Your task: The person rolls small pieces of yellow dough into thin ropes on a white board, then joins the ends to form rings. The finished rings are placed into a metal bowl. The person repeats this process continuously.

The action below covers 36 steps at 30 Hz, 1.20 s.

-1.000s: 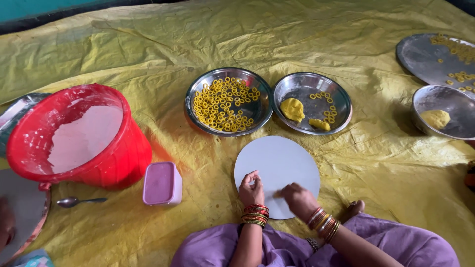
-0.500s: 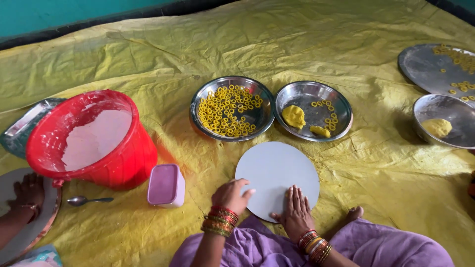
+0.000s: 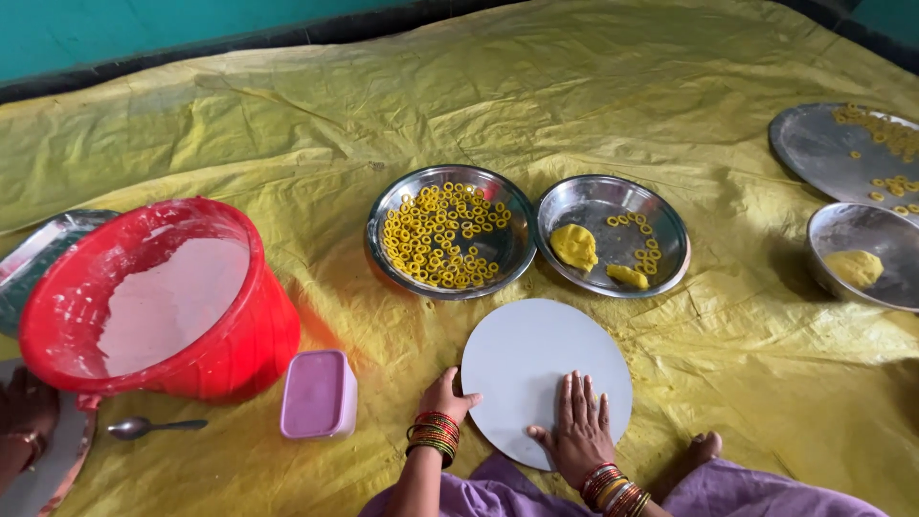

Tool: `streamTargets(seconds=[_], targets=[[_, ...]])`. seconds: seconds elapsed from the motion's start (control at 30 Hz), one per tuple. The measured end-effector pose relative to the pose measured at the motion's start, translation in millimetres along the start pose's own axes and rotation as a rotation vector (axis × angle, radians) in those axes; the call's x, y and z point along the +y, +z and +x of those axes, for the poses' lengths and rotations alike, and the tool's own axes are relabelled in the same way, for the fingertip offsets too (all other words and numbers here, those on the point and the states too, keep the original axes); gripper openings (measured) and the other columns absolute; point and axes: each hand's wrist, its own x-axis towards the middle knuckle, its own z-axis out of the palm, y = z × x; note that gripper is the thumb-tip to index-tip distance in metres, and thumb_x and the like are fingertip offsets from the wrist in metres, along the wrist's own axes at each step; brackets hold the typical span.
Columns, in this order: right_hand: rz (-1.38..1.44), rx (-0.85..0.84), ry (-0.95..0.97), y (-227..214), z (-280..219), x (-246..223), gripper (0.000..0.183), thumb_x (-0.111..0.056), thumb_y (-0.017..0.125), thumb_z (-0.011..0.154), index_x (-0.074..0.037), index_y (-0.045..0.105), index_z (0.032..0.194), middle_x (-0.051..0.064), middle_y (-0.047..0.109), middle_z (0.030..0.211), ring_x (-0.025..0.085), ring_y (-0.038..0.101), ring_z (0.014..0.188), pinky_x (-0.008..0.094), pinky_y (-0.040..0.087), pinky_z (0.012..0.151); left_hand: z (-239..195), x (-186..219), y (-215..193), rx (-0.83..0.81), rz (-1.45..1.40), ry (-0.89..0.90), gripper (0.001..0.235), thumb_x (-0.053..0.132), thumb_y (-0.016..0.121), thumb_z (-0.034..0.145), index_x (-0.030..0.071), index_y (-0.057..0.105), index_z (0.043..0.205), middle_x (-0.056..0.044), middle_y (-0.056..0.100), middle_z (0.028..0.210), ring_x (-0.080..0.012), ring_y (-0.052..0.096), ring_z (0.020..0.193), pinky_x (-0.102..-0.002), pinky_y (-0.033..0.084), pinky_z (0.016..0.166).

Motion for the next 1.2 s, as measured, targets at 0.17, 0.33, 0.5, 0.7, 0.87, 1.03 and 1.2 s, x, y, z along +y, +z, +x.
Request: streamTargets(seconds=[0.17, 0.33, 0.5, 0.7, 0.87, 1.03, 1.2], targets=[[0.086, 0.039, -0.032, 4, 69, 12, 0.102, -0.076, 0.022, 0.095, -0.001, -0.001, 0.159, 0.020, -0.004, 0.168, 0.033, -0.005, 0.155, 0.053, -0.003, 0.122, 8, 3, -2, -0.085, -0.009, -0.069, 0.094, 0.037, 0.086, 0.078, 0.020, 0.035, 0.155, -0.011, 0.050, 0.153, -0.0286, 0.052, 0.138, -0.039, 0.045, 0.115], [0.122, 0.130, 0.063, -21, 171, 22, 0.101, -0.073, 0.027, 0.095, -0.002, -0.001, 0.160, 0.017, -0.007, 0.169, 0.031, -0.012, 0.155, 0.051, -0.005, 0.122, 2, 18, -11, -0.176, 0.037, -0.091, 0.098, 0.038, 0.082, 0.084, 0.019, 0.023, 0.160, -0.011, 0.048, 0.153, -0.0295, 0.052, 0.137, -0.040, 0.044, 0.115], [0.251, 0.346, 0.168, -33, 201, 27, 0.104, -0.075, 0.029, 0.094, 0.000, 0.001, 0.160, 0.018, -0.004, 0.169, 0.032, -0.010, 0.156, 0.051, -0.004, 0.124, -3, 25, -17, -0.214, 0.065, -0.143, 0.080, 0.040, 0.077, 0.085, 0.018, 0.041, 0.153, -0.009, 0.060, 0.146, -0.0272, 0.061, 0.131, -0.039, 0.048, 0.112], [0.256, 0.256, 0.100, -2, 86, -17, 0.101, -0.071, 0.027, 0.096, 0.005, 0.000, 0.158, 0.024, -0.006, 0.167, 0.035, -0.009, 0.154, 0.050, -0.001, 0.122, -4, 21, -13, -0.185, 0.056, -0.130, 0.080, 0.042, 0.078, 0.084, 0.014, 0.043, 0.150, -0.009, 0.058, 0.148, -0.0270, 0.058, 0.134, -0.038, 0.046, 0.114], [0.151, 0.431, -0.295, 11, -20, -27, 0.103, -0.074, 0.030, 0.096, 0.007, 0.002, 0.152, 0.029, -0.005, 0.159, 0.040, -0.006, 0.153, 0.054, 0.003, 0.119, 1, 17, -7, -0.174, 0.069, -0.154, 0.092, 0.044, 0.078, 0.086, 0.015, 0.029, 0.159, -0.010, 0.042, 0.159, -0.0274, 0.045, 0.144, -0.038, 0.039, 0.119], [0.058, -0.082, -0.031, -18, 66, -9, 0.097, -0.069, 0.024, 0.099, 0.001, -0.008, 0.159, 0.020, -0.015, 0.168, 0.030, -0.015, 0.154, 0.051, -0.004, 0.123, 0, 20, -9, -0.199, 0.061, -0.180, 0.092, 0.043, 0.077, 0.087, 0.017, 0.027, 0.159, -0.008, 0.040, 0.160, -0.0268, 0.044, 0.145, -0.039, 0.039, 0.120], [0.268, 0.086, 0.307, -52, 166, 14, 0.099, -0.074, 0.022, 0.096, -0.003, -0.008, 0.160, 0.015, -0.013, 0.169, 0.028, -0.016, 0.155, 0.050, -0.007, 0.124, -7, 23, -19, -0.219, -0.006, -0.157, 0.091, 0.040, 0.079, 0.084, 0.015, 0.032, 0.158, -0.010, 0.048, 0.157, -0.0269, 0.051, 0.142, -0.038, 0.043, 0.118]])
